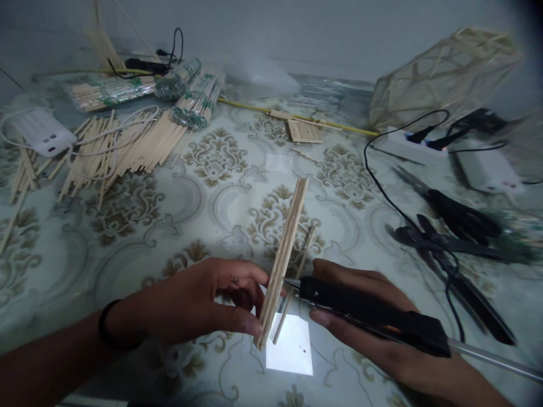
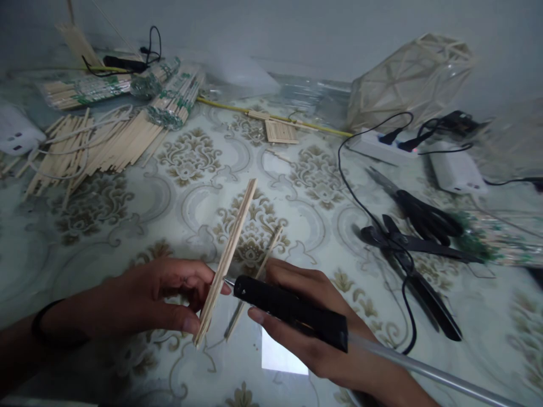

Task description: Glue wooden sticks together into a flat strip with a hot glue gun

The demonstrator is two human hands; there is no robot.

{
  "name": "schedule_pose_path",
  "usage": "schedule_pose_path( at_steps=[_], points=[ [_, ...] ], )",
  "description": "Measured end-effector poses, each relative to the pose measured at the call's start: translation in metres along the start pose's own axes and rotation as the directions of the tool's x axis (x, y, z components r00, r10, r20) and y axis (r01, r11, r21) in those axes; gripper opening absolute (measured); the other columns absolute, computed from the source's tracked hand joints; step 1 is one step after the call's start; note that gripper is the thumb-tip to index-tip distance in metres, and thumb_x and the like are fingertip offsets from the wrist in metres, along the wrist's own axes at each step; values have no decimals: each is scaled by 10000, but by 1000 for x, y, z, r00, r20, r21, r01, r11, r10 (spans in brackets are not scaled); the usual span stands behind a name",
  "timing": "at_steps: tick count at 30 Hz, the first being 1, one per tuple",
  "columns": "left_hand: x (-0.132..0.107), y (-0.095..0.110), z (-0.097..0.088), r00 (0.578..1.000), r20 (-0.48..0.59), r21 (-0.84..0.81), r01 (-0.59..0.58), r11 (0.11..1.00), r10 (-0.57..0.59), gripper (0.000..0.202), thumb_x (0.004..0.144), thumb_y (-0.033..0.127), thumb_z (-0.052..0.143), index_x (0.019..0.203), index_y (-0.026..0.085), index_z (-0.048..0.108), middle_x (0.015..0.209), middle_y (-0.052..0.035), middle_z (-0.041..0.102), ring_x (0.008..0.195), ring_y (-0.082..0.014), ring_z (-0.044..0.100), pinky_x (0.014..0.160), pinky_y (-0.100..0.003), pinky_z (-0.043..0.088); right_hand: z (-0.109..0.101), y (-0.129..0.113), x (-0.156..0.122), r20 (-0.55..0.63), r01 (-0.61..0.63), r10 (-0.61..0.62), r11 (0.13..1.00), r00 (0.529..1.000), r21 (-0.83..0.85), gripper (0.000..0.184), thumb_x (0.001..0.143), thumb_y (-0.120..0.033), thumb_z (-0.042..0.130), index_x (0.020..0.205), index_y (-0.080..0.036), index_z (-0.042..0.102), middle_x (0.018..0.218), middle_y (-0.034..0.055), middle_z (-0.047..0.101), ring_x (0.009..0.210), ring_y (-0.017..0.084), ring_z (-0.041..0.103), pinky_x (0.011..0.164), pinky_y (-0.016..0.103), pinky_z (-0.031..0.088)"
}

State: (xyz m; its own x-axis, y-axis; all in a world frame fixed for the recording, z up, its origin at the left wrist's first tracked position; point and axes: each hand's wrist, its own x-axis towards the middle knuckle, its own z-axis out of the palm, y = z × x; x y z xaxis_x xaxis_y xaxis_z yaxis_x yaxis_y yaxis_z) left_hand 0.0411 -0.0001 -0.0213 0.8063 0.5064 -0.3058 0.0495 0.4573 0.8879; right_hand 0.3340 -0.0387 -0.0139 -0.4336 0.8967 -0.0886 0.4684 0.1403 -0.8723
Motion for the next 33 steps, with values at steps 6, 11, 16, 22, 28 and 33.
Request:
schedule_pose_path(
  at_steps=[6, 11, 16, 22, 28, 33],
  points=[
    [-3, 2, 2, 1000, -18, 19, 15, 1000, -14, 214, 956, 240, 848, 1168, 235, 820, 976, 29, 766, 918, -153, 690, 893, -262, 535, 1, -4, -1, -57, -23, 22, 1000, 998, -21, 399, 1048, -501, 743, 755, -263, 611, 683, -18, 562, 593, 168, 571, 558, 329, 468],
    [-4, 3, 3, 999, -35, 12, 27, 1000, -27, 196, 954, 241, 845, 1148, 224, 825, 963, 25, 778, 913, -167, 697, 898, -280, 547, 2, -7, -1, -134, 2, -8, 999, 991, -41, 411, 1034, -593, 745, 751, -303, 674, 656, 12, 574, 600, 212, 582, 547, 362, 498],
    [-2, 0, 1, 1000, -12, 20, 13, 1000, -13, 238, 936, 259, 876, 1163, 220, 819, 977, 1, 793, 911, -165, 715, 905, -286, 561, 0, -5, -1, -158, 1, -9, 999, 987, -51, 375, 1018, -602, 768, 793, -305, 721, 639, 9, 580, 572, 206, 573, 504, 351, 494],
    [-2, 4, 2, 999, -23, 33, 25, 999, -25, 239, 912, 271, 899, 1129, 215, 814, 999, -3, 819, 917, -168, 720, 911, -295, 556, -3, 0, 2, -124, 44, -51, 997, 991, -60, 424, 1030, -598, 751, 740, -298, 673, 621, 2, 573, 537, 188, 566, 470, 339, 473],
    [-1, 6, 4, 999, 13, 2, 36, 999, -36, 156, 939, 248, 864, 1079, 209, 808, 957, 3, 795, 903, -164, 707, 912, -288, 542, -3, 4, 1, -129, 35, -43, 998, 991, -60, 367, 1020, -588, 767, 791, -307, 714, 620, -1, 581, 530, 195, 562, 464, 348, 470],
    [-1, 3, 3, 999, 20, 1, 42, 999, -42, 201, 925, 268, 889, 1089, 207, 792, 957, 7, 793, 885, -157, 687, 896, -286, 541, -2, 7, -4, -152, 17, -26, 998, 988, -60, 307, 1030, -575, 765, 852, -325, 753, 675, 6, 645, 583, 215, 622, 505, 354, 481]
  ],
)
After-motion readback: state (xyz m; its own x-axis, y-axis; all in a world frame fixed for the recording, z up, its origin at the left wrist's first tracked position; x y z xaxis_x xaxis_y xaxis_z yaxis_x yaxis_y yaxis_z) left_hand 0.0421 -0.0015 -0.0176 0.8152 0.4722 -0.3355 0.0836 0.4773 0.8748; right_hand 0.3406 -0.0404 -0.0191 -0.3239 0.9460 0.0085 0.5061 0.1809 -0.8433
